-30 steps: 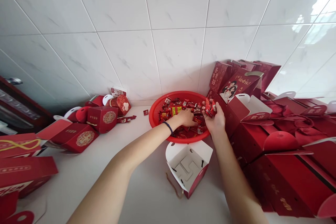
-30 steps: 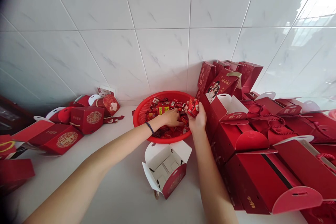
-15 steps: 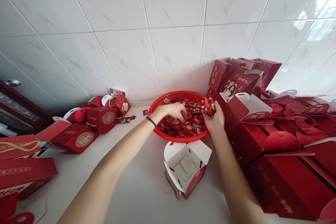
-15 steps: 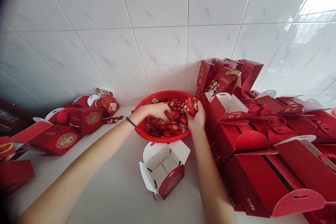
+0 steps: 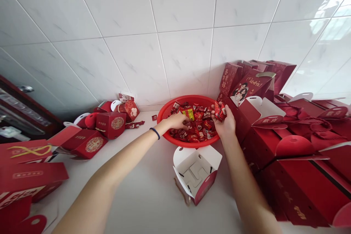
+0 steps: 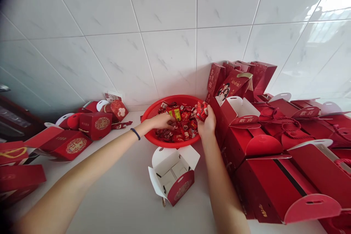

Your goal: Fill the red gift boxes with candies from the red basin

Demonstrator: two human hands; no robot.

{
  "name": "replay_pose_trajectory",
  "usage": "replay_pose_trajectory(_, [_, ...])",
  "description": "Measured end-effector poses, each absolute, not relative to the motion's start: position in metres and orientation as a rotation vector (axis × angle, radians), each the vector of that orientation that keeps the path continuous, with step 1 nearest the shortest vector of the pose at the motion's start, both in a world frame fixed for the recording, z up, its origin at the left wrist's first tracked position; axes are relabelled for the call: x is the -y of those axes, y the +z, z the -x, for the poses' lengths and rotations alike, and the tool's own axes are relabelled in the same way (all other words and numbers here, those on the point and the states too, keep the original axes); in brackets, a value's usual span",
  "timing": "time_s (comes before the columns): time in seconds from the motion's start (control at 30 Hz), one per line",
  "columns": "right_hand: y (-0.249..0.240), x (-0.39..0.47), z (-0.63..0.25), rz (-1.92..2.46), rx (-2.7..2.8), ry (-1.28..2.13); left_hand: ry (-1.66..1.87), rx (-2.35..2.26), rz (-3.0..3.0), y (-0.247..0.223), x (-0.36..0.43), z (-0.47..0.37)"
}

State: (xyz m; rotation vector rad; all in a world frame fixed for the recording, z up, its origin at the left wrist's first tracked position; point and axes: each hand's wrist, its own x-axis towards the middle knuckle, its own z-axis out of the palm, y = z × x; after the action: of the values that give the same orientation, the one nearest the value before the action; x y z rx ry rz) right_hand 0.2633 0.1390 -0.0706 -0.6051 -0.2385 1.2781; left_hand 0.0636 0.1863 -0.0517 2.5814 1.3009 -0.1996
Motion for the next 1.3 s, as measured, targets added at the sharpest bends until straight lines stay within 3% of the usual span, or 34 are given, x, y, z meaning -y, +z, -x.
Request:
replay_pose_trajectory(0.37, [-0.067,-0.136,-0.263,0.597,0.252,1.301,0.404,-1.336,-2.277,-0.064,-0.204,-0.050])
replay_pose_trajectory(1.3, [-0.065,-0.134,-0.262,0.598,0.410,1.371,0.585,-1.275,-2.059,-0.070,-0.213,-0.044])
